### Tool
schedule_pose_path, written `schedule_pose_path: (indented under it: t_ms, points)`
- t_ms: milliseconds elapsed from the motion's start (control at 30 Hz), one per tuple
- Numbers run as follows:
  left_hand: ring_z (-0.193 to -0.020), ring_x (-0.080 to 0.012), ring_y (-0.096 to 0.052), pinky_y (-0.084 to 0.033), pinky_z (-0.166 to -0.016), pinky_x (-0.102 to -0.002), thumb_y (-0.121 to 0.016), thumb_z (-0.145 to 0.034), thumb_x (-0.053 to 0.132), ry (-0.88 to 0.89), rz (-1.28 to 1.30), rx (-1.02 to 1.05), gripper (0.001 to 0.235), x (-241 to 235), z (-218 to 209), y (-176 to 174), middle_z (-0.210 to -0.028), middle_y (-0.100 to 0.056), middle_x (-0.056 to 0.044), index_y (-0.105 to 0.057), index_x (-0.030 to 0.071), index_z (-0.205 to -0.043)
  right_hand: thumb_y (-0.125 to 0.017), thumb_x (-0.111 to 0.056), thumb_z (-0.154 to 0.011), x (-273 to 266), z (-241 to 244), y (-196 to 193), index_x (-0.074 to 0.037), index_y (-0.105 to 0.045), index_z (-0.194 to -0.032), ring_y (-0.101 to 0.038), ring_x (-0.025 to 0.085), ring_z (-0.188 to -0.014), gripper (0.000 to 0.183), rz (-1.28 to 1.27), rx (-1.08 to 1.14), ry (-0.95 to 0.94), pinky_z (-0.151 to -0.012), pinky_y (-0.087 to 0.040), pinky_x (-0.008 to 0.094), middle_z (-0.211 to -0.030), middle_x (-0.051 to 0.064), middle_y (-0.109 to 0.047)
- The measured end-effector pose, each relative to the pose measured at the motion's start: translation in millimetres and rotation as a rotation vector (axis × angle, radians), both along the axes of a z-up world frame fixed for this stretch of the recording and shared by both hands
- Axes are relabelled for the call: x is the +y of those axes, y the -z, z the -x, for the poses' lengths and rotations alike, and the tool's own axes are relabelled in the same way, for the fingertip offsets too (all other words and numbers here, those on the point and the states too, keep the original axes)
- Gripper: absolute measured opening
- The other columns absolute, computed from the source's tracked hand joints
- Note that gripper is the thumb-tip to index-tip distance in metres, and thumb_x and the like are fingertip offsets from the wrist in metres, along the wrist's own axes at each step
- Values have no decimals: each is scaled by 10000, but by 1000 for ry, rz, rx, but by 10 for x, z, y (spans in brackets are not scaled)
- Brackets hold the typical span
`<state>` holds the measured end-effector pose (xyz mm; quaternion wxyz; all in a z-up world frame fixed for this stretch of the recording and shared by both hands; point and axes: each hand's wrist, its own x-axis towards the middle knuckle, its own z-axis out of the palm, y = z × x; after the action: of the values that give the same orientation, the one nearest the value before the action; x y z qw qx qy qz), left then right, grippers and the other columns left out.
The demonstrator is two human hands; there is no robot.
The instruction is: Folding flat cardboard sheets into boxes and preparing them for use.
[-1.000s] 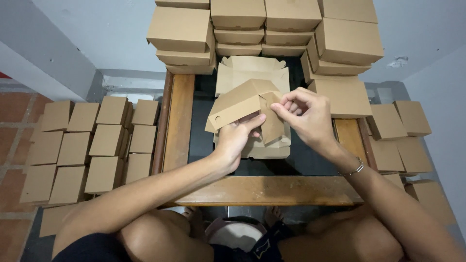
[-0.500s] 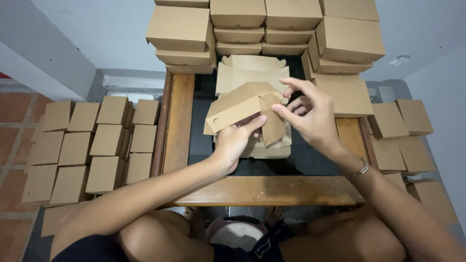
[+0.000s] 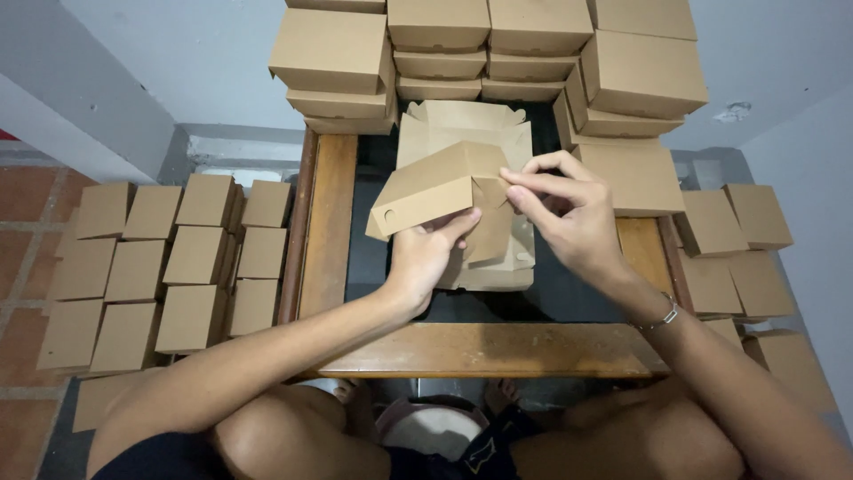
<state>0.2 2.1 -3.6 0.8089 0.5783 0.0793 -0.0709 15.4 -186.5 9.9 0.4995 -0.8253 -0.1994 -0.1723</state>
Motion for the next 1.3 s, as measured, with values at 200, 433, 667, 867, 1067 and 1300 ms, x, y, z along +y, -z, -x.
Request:
schedule_pose_path:
  t_ms: [200,433,667,867,1067,1300]
  points:
    - [-1093,-248,-666,-596,-833,-339,-807,-845,91,-8,-40,-120,601,-6,-28,117,-1234,-682,-213,-556,-89,-1361,-821,22,-893,-10,-10,-21,-72,-807,-1044,-702,150,-708,178,-30,-17,-43,-568,-563,238,-891,103,-683]
    - [-1396,-350,-462,-432,-1135,-497,-816,-853,134,41,-114,-146,811,32,-24,321,-1505,-493,-244,-385,-59,-1513,-858,31,-840,56,43,15,-63,-816,-970,-649,107,-675,165,-54,-12,-54,-547,-546,232,-797,99,-686]
    - [-1277,-387,-571,-455,-1095,-536,-810,-858,74,76,-270,-438,629,1,14,379,-1304,-622,-268,-516,-70,-1395,-871,31,-831,78,143,-65,-16,-794,-885,-642,111,-612,105,-41,-58,-14,-530,-531,225,-754,81,-659]
    - [-1210,-248,-626,-538,-998,-470,-741,-923,125,212,-162,-341,498,-90,71,446,-1277,-683,-170,-572,-13,-1371,-874,12,-849,43,161,-33,22,-763,-930,-631,139,-624,138,-13,-107,32,-583,-545,239,-783,102,-654]
    - [-955,-202,-723,-642,-723,-419,-688,-979,190,208,-23,-117,356,-8,-69,353,-1125,-755,-164,-676,-57,-1234,-924,-263,-767,179,243,20,31,-618,-1357,-653,336,-988,727,247,-239,-22,-779,-603,376,-1239,208,-613]
    - [-826,-131,-737,-655,-648,-328,-638,-991,160,223,32,-73,353,45,2,-8,-1066,-770,-153,-675,-48,-1274,-967,-399,-686,252,294,-3,-19,-535,-1475,-616,298,-1185,976,419,-270,-13,-994,-555,389,-1488,142,-561]
